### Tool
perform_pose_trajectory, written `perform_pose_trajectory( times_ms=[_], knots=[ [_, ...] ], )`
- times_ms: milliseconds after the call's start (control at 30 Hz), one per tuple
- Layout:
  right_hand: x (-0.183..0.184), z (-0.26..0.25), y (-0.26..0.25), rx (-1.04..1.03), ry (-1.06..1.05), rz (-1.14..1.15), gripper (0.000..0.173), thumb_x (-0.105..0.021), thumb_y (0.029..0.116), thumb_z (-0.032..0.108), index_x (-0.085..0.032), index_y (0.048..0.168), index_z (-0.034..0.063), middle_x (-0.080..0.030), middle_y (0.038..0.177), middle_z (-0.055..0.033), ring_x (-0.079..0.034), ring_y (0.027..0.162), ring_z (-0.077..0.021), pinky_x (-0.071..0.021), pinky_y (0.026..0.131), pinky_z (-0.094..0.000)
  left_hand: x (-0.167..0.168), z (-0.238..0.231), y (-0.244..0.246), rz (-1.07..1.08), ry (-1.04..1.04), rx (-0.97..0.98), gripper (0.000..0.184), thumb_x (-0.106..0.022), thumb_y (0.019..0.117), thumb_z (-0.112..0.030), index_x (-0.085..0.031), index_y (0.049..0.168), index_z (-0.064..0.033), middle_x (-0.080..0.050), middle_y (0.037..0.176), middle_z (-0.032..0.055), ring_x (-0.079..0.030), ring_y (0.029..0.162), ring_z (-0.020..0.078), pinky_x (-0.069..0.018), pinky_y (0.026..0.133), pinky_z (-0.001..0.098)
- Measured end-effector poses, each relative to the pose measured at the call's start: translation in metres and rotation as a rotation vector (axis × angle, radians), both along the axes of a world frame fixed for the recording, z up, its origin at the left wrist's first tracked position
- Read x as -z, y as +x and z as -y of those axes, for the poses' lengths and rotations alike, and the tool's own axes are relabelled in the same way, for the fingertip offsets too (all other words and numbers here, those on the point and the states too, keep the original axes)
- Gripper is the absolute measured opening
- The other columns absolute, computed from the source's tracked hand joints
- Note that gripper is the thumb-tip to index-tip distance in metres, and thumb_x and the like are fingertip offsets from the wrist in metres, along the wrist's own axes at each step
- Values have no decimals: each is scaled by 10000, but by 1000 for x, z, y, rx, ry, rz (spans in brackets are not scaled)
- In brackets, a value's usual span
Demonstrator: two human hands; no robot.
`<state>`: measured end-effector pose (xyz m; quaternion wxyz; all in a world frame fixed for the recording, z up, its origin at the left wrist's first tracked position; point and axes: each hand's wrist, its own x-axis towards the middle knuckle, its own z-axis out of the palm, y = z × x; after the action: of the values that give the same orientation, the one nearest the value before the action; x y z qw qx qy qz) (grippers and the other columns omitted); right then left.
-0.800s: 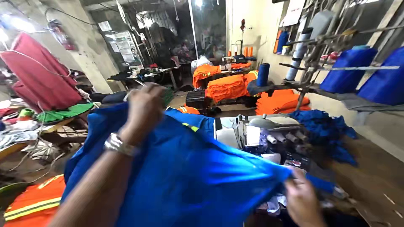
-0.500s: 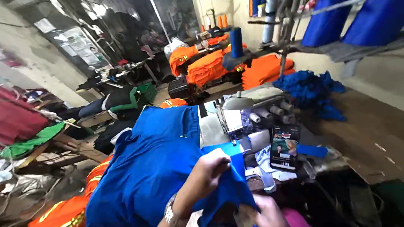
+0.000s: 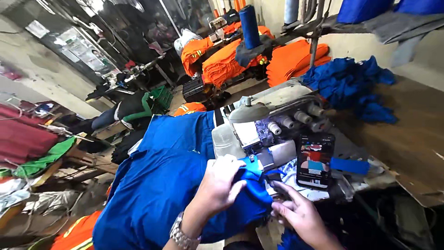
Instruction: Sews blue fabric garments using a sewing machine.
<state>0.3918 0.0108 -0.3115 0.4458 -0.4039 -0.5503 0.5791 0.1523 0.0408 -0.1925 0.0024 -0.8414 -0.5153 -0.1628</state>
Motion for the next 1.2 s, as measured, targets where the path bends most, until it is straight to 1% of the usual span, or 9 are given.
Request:
perform_pose_trajectory(
  times_ms=[67, 200, 367, 500, 600, 767, 900, 1067, 1200],
  knots=[
    [-3, -5, -1, -173, -166, -3, 515, -693, 950, 144, -537, 1431, 42, -697, 1238, -85, -739, 740, -178, -651, 605, -359, 14, 0, 5, 10, 17, -2, 289, -685, 933, -325, -731, 1175, -174, -681, 1147, 34, -633, 1098, 221, -493, 925, 511],
    [10, 4, -6, -205, -183, 83, 212, -654, 990, 231, -718, 1040, 36, -719, 750, -40, -684, 565, -137, -614, 558, -327, 18, -9, 7, 210, 71, 29, 184, -615, 996, -266, -763, 933, -177, -689, 980, -44, -629, 981, 109, -480, 893, 381],
    [18, 19, -7, -48, -142, -44, 188, -767, 903, 203, -743, 976, 31, -736, 867, -43, -701, 631, -125, -631, 575, -305, 10, -18, 17, 170, 77, -63, 182, -599, 1013, -215, -725, 957, -95, -697, 868, 28, -693, 785, 150, -587, 694, 380],
    [26, 25, -6, -52, -113, -76, 146, -730, 931, 147, -743, 975, 9, -725, 863, -48, -675, 624, -101, -614, 588, -280, -7, -25, 5, 59, -283, 20, 406, -753, 914, -375, -686, 1211, -107, -669, 1049, 54, -671, 948, 191, -579, 829, 445],
    [32, 28, -3, -2, -56, -38, 154, -749, 916, 178, -770, 919, 26, -719, 894, -48, -671, 638, -85, -613, 591, -262, -7, -25, 5, 85, -230, 72, 140, -695, 950, -196, -727, 1022, -80, -679, 927, 48, -670, 869, 183, -572, 786, 422],
    [23, 26, -5, 50, -143, -119, 162, -828, 829, 104, -752, 940, 12, -749, 884, -63, -714, 657, -135, -638, 588, -308, 6, -26, 15, 74, 87, -108, 304, -588, 1016, -310, -679, 799, -118, -618, 696, 13, -648, 671, 173, -522, 590, 413],
    [24, 29, -3, -33, -166, -151, 126, -755, 895, 68, -743, 995, -9, -742, 820, -46, -687, 620, -106, -618, 592, -289, -5, -20, 20, 189, -130, -75, 174, -611, 1015, -247, -716, 979, -113, -679, 886, 6, -665, 832, 130, -573, 769, 376],
    [34, 31, -1, -33, -87, -69, 134, -752, 913, 151, -785, 929, 23, -735, 892, -45, -686, 667, -95, -619, 616, -271, 14, -26, 17, 68, 119, -143, 281, -574, 1026, -294, -696, 854, -108, -639, 761, 25, -659, 709, 178, -541, 611, 403],
    [34, 31, -2, 9, -116, -104, 127, -824, 844, 137, -797, 921, 40, -741, 921, -59, -694, 680, -114, -616, 593, -272, 11, -27, 17, 74, 77, -136, 201, -651, 985, -318, -733, 952, -138, -679, 845, 6, -680, 765, 159, -565, 648, 399]
  ],
)
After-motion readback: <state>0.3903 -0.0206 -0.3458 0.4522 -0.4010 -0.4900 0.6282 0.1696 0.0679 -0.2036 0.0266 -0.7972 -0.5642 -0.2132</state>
